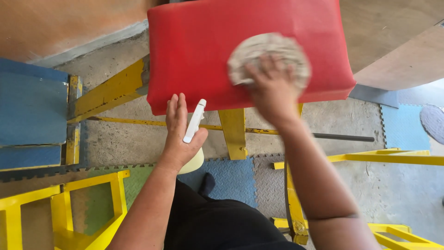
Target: Cleaning and wiping down various weightlifting machines and benches in a gym.
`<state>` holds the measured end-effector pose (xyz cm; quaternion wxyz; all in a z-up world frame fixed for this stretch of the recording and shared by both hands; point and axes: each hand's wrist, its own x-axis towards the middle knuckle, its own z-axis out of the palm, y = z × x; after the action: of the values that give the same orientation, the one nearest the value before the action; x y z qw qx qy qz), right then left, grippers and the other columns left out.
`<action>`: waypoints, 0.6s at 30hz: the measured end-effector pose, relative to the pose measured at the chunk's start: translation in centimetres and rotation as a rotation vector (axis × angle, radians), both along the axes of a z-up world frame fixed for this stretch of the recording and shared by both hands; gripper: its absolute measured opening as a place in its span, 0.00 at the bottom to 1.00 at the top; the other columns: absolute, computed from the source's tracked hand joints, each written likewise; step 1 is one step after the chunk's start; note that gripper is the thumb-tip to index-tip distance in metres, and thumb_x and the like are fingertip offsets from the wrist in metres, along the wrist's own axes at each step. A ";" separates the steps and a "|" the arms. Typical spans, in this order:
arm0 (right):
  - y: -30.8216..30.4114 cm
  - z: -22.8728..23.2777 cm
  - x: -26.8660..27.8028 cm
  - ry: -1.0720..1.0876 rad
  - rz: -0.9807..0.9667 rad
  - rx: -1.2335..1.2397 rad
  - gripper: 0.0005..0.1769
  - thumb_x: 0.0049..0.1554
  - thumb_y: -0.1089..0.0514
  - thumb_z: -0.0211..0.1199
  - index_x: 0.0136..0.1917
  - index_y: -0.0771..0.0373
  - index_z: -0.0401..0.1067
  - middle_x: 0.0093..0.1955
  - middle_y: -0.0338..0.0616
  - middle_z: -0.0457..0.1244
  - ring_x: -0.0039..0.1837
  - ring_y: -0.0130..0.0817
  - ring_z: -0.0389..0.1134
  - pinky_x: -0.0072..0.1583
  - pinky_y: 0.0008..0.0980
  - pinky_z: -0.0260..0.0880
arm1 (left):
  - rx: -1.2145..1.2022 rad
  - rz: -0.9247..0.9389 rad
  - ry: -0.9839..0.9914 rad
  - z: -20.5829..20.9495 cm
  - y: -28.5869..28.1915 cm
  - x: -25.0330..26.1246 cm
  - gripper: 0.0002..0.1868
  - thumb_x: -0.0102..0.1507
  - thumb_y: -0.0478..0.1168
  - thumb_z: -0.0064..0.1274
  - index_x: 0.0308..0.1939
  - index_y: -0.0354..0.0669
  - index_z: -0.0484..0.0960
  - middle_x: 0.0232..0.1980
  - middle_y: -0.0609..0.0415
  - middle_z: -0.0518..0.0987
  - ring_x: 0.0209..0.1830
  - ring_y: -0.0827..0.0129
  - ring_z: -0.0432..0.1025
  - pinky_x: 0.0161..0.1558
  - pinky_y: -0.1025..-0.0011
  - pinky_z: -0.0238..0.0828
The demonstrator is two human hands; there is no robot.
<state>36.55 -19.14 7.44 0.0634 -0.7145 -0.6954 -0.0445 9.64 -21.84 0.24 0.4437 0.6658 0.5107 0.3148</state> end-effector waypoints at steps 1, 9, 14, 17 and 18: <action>0.1 -0.9 -2.6 -0.013 0.093 -0.003 0.32 0.58 0.51 0.62 0.76 0.39 0.66 0.82 0.45 0.52 0.83 0.48 0.45 0.78 0.61 0.33 | 0.037 0.009 0.000 -0.2 0.0 0.1 0.56 0.56 0.41 0.59 0.82 0.50 0.41 0.85 0.39 0.37 0.86 0.44 0.33 0.79 0.50 0.39; 1.0 2.0 -1.2 0.037 0.261 -0.193 0.29 0.64 0.47 0.56 0.78 0.38 0.59 0.82 0.38 0.48 0.83 0.42 0.42 0.78 0.56 0.32 | 0.163 0.018 0.019 0.1 0.1 1.7 0.54 0.56 0.40 0.59 0.82 0.45 0.45 0.84 0.35 0.43 0.85 0.41 0.39 0.79 0.50 0.41; 0.9 3.3 10.6 0.053 -0.119 -0.078 0.25 0.68 0.46 0.54 0.78 0.41 0.61 0.85 0.45 0.46 0.85 0.46 0.40 0.80 0.54 0.31 | 0.137 -0.020 -0.009 3.2 0.6 2.8 0.48 0.57 0.37 0.56 0.80 0.42 0.52 0.82 0.37 0.51 0.82 0.44 0.48 0.77 0.53 0.49; 0.4 3.3 8.6 -0.014 -0.171 -0.091 0.29 0.66 0.46 0.51 0.79 0.44 0.60 0.85 0.49 0.44 0.84 0.50 0.38 0.78 0.58 0.28 | 0.005 -0.066 -0.167 5.5 1.4 3.3 0.40 0.59 0.36 0.52 0.76 0.43 0.61 0.73 0.41 0.68 0.74 0.52 0.64 0.71 0.59 0.63; 0.3 3.9 5.4 -0.013 -0.175 -0.087 0.29 0.66 0.46 0.51 0.79 0.44 0.60 0.85 0.49 0.44 0.84 0.50 0.38 0.78 0.58 0.28 | 0.008 -0.070 -0.167 5.7 1.8 3.4 0.40 0.59 0.36 0.52 0.76 0.43 0.61 0.73 0.41 0.68 0.74 0.52 0.64 0.71 0.59 0.63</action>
<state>41.98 -18.85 11.33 0.0237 -0.7741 -0.6321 -0.0244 13.03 -20.07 5.96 0.4926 0.6564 0.4472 0.3556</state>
